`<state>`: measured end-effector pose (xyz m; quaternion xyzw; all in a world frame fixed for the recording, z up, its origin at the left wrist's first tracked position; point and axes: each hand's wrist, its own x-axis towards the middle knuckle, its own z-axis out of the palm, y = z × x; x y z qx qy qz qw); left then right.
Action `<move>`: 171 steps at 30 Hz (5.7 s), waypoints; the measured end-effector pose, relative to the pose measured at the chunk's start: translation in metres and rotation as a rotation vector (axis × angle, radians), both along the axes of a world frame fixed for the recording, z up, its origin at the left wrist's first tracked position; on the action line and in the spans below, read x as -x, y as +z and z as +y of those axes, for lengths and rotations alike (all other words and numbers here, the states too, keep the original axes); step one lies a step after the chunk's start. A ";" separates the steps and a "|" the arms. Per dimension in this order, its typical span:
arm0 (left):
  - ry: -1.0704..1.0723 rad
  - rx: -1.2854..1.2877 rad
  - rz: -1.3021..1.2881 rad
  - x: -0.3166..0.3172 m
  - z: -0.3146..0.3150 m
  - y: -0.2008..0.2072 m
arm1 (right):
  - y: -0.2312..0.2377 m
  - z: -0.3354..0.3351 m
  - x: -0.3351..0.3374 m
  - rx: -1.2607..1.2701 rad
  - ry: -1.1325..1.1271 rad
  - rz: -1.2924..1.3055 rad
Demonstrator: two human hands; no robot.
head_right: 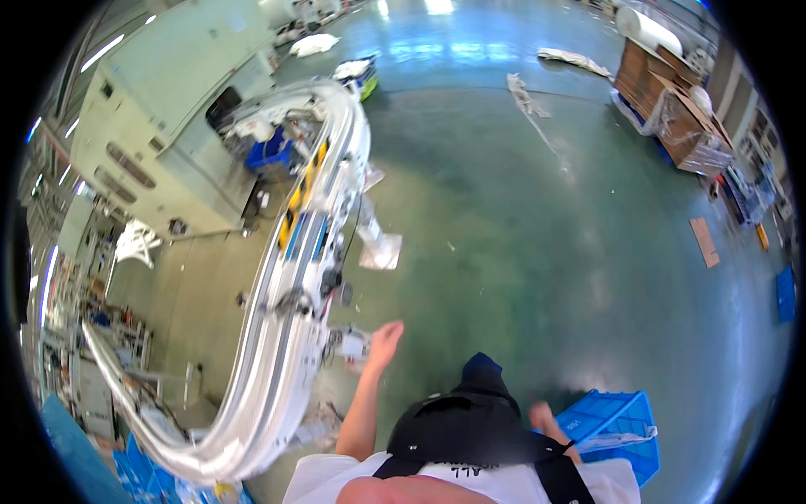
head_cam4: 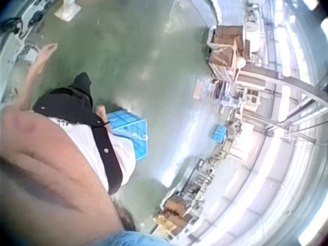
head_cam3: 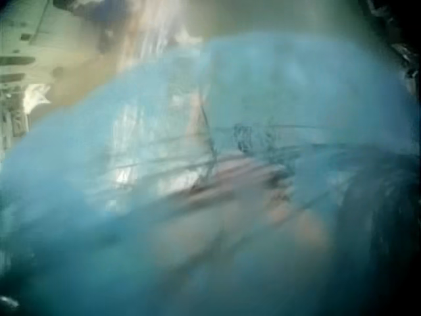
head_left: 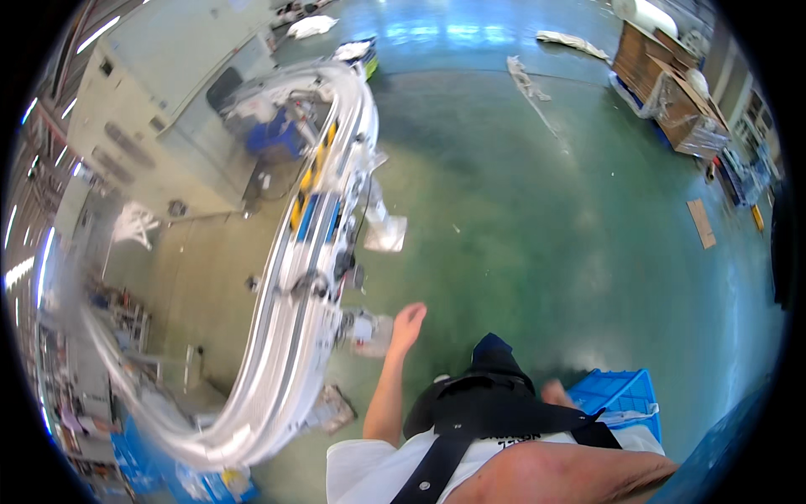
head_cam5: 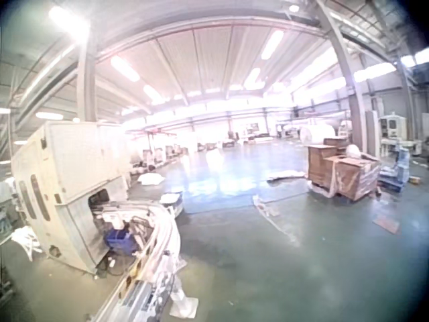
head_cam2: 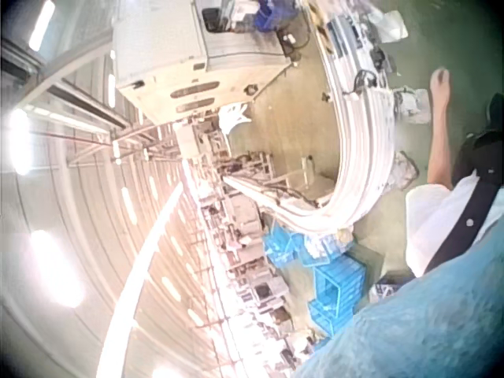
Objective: The person removes white cylindrical objects from a plastic bag and places them onto a conveyor belt one by one. They then transfer the cylinders from a blue crate into a large white sack and move the sack to a different location.
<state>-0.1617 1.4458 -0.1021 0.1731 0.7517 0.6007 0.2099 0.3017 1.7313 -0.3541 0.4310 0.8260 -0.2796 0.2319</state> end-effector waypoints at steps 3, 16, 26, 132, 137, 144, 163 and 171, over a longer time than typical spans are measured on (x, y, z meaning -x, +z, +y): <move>-0.075 -0.184 0.355 0.104 0.088 0.111 | 0.037 -0.047 -0.037 0.372 -0.319 -0.329; -0.388 -1.149 0.964 0.307 0.263 0.412 | 0.094 0.385 0.434 -0.186 0.792 -0.019; -0.277 -1.519 0.796 0.506 0.392 0.416 | 0.272 0.603 0.940 0.337 -0.057 1.071; -0.319 0.881 0.479 1.989 1.068 -0.455 | -0.212 0.924 2.440 -0.202 1.220 0.485; -0.229 0.679 0.240 1.968 0.940 -0.421 | -0.200 0.922 2.334 -0.226 1.214 0.483; 0.069 1.173 0.557 1.945 0.878 -0.447 | -0.167 0.855 2.360 0.044 1.317 0.190; 0.292 1.386 0.430 1.764 0.952 -0.405 | -0.147 0.905 2.308 -0.392 1.418 0.223; 0.330 1.292 0.327 1.699 0.875 -0.355 | -0.118 0.831 2.209 -0.265 1.414 0.019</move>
